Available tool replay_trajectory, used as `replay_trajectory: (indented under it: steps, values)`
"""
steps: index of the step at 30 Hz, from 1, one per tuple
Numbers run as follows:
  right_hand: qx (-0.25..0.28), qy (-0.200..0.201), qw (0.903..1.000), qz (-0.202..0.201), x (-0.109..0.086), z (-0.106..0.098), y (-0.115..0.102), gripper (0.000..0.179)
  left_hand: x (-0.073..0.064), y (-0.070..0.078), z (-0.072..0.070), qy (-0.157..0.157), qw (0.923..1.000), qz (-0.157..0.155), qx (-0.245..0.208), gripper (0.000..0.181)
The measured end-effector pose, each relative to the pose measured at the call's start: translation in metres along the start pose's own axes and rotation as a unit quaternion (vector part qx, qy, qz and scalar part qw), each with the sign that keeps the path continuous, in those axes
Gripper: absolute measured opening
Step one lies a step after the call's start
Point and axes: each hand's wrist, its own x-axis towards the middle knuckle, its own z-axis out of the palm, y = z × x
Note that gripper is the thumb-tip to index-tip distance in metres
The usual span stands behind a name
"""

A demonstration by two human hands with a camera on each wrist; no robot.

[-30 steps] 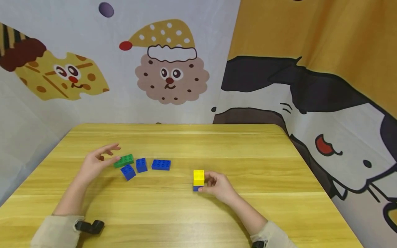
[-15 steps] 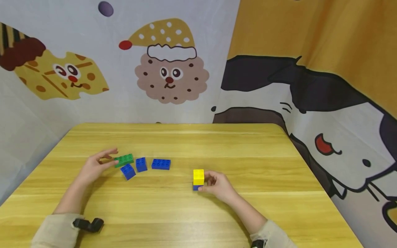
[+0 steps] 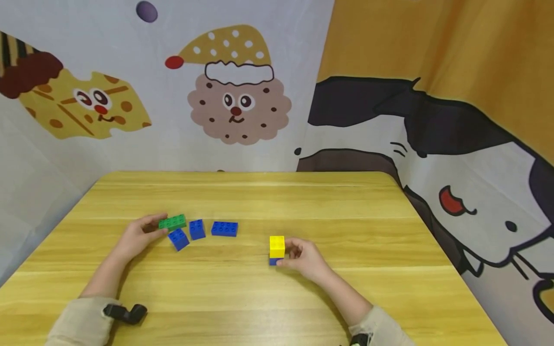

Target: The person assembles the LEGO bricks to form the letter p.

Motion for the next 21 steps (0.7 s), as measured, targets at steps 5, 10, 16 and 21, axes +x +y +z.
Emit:
replay_trajectory:
  steps: [5, 10, 16, 21]
  values:
    - [-0.002, -0.002, 1.0, -0.002, 0.0, -0.0006, 0.0004, 0.035, -0.0002, -0.0007, 0.0029, 0.005, 0.9999, 0.003, 0.015, 0.045]
    - [-0.002, -0.002, 1.0, -0.003, -0.0003, -0.0006, 0.0004, 0.035, -0.0004, 0.0, 0.0038, 0.008, 0.9998, -0.001, 0.018, 0.044]
    - [-0.005, -0.002, 1.0, -0.003, -0.0012, -0.0005, -0.0028, 0.035, -0.0008, 0.001, 0.0036, 0.011, 0.9997, -0.004, 0.021, 0.042]
    - [-0.004, -0.003, 1.0, -0.007, 0.0005, 0.0001, 0.0025, 0.035, -0.0011, 0.002, 0.0033, 0.02, 0.9995, -0.005, 0.024, 0.04]
